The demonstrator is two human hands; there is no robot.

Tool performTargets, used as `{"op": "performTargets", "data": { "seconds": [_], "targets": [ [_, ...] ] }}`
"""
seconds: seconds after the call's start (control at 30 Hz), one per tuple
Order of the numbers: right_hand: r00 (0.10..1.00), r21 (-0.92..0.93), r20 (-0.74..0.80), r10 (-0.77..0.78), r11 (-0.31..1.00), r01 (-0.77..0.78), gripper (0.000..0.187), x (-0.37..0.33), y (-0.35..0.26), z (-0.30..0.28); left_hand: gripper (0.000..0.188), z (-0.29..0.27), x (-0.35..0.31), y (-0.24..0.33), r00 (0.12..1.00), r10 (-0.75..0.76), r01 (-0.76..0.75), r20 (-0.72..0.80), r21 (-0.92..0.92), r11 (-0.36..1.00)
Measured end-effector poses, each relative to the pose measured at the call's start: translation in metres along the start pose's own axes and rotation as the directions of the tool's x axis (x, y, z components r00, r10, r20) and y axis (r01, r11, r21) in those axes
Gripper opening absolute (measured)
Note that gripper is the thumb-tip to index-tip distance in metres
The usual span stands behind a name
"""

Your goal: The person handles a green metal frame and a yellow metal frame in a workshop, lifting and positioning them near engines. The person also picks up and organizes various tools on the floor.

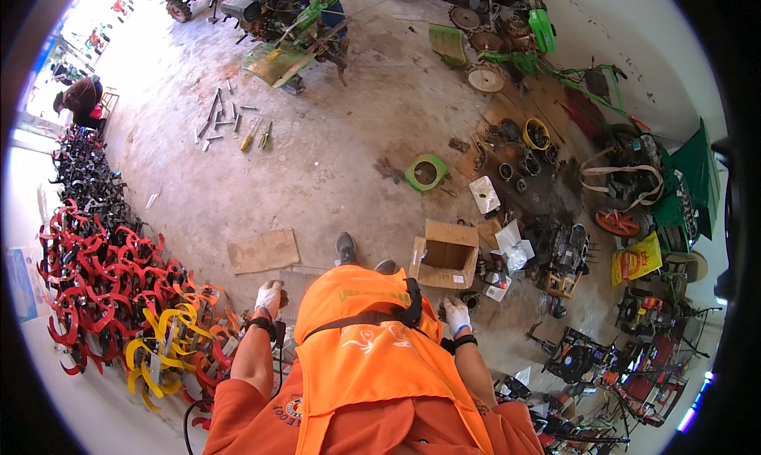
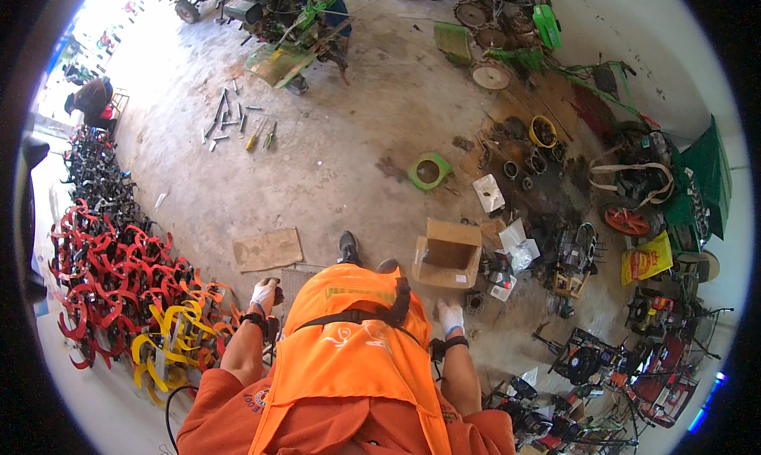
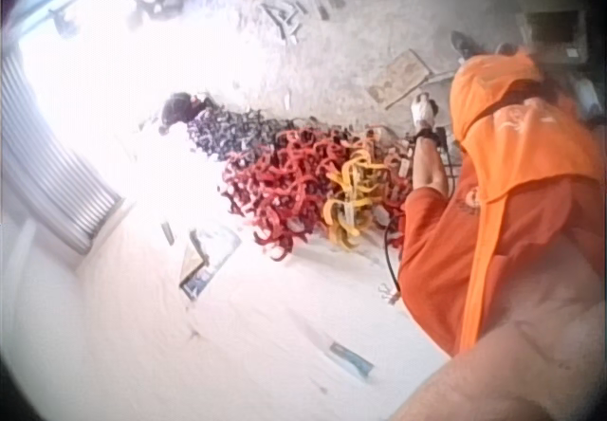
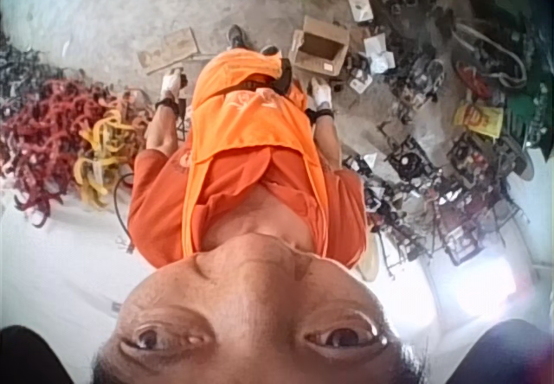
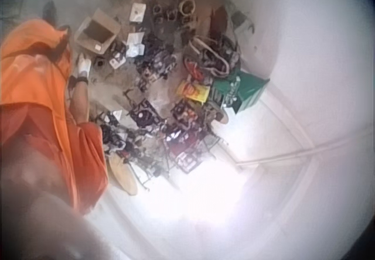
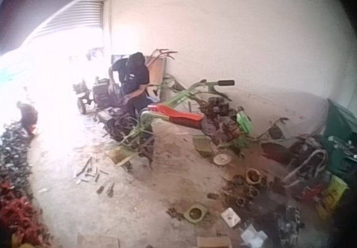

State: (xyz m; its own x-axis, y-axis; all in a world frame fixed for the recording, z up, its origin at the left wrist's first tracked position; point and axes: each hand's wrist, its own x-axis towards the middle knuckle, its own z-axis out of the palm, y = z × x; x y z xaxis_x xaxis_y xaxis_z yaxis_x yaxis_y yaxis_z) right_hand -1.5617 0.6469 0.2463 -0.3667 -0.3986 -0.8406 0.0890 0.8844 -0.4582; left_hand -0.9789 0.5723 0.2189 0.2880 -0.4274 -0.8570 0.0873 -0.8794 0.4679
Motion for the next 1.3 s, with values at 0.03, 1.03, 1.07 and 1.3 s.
{"op": "performTargets", "data": {
  "seconds": [0.03,1.03,1.07,1.3],
  "targets": [
    [0.999,-0.003,0.012,-0.031,1.000,0.031,0.036,0.001,0.001,0.000,0.029,0.001,-0.002,0.001,1.000,-0.002,0.002,0.011,-0.003,1.000],
    [0.995,-0.068,0.091,-0.050,0.996,0.057,0.032,-0.006,-0.003,-0.006,0.024,0.024,-0.005,0.000,0.997,-0.066,0.067,0.031,-0.033,0.997],
    [0.991,-0.082,0.110,-0.077,0.993,0.086,0.035,-0.007,-0.007,-0.006,0.025,0.024,-0.007,0.001,0.997,-0.061,0.063,0.050,-0.035,0.997],
    [0.999,-0.229,0.029,-0.014,0.973,0.021,0.044,-0.021,-0.033,-0.005,0.029,0.019,-0.014,0.010,0.998,-0.051,0.047,0.037,0.086,0.995]
  ]
}}
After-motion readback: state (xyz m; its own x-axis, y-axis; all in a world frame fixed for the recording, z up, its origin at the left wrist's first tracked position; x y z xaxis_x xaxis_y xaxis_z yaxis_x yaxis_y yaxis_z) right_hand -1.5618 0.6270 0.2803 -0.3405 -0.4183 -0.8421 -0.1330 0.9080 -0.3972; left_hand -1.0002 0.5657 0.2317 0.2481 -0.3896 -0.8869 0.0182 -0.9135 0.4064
